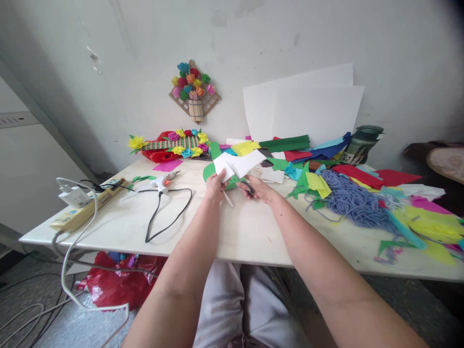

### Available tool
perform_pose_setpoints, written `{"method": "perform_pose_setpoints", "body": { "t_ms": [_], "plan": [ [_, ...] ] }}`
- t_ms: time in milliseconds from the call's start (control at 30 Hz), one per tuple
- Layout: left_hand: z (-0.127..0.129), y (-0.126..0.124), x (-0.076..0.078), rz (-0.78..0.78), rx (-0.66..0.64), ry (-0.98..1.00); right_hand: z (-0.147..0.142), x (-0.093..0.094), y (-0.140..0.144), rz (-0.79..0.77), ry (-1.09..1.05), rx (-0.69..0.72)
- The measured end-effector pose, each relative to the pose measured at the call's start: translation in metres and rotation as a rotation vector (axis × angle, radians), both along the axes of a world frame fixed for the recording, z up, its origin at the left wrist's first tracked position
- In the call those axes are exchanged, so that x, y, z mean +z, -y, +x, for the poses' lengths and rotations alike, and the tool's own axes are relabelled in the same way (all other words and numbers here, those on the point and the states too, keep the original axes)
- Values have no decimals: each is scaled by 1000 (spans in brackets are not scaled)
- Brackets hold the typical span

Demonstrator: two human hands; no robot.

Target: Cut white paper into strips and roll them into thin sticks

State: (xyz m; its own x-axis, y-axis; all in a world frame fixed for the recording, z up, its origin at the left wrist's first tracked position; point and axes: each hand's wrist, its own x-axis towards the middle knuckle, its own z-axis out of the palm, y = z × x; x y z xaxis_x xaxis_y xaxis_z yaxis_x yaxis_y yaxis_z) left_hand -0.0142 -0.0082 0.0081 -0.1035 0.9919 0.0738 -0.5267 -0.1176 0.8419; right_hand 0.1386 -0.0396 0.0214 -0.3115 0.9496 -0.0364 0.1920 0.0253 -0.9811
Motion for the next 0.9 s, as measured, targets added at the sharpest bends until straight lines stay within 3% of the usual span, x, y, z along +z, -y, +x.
{"method": "perform_pose_setpoints", "body": {
  "t_ms": [900],
  "plan": [
    [-8, -6, -3, -19, -117, -3, 4, -8, -12, 21, 50, 72]
  ]
}}
